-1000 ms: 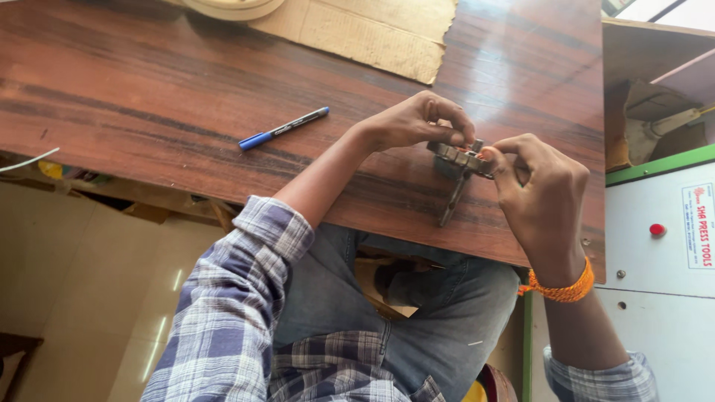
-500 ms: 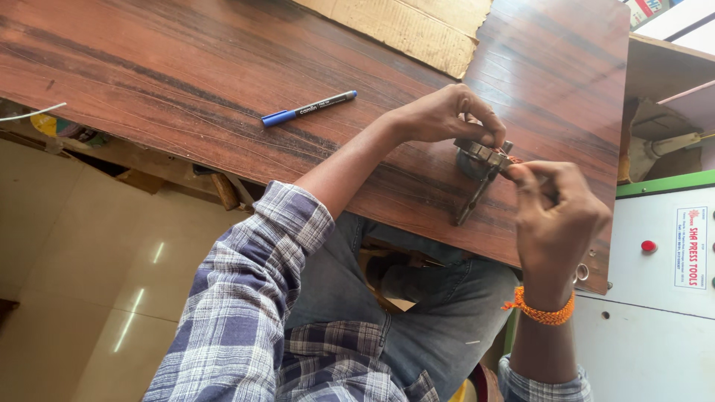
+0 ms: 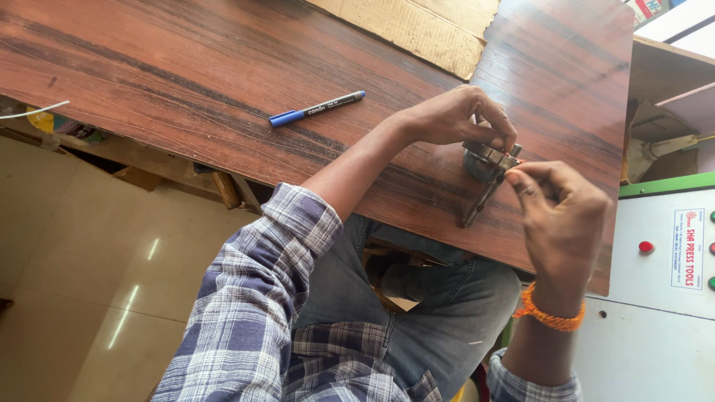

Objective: The person sits at a workbench reworking an electric motor stator with copper windings. They use scissors to cut wire and insulation, use a green-handled screwdriver to pry at the windings, and pull loose wire pieces from the stator slots by hand, working around the part section by section.

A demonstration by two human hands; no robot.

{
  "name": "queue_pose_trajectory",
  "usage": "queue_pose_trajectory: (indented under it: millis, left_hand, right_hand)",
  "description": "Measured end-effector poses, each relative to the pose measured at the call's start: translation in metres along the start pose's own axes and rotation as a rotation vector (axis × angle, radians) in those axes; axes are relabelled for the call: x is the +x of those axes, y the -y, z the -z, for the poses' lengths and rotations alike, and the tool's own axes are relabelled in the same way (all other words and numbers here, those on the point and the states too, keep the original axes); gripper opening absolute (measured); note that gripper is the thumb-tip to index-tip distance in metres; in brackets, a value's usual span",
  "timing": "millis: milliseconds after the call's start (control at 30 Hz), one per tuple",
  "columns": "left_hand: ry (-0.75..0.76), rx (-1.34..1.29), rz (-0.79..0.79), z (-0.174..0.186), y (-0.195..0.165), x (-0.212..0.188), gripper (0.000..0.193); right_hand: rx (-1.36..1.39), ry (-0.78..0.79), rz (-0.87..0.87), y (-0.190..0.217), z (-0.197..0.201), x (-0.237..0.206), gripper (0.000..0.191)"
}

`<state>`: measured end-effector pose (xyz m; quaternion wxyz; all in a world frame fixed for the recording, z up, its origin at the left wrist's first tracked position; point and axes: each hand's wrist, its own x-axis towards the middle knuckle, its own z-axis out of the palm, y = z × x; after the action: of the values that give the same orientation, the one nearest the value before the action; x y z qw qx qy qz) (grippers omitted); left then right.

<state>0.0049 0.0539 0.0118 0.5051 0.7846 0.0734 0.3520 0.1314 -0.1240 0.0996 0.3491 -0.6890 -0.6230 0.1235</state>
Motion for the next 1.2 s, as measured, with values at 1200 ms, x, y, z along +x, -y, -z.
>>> queue_pose_trajectory:
  millis: [1200]
  left_hand:
    - [-0.348, 0.721, -0.099, -0.094, -0.006, -0.025, 0.048]
  right_hand:
    - [-0.04, -0.221, 0.008, -0.123, 0.019, -0.07, 0.009]
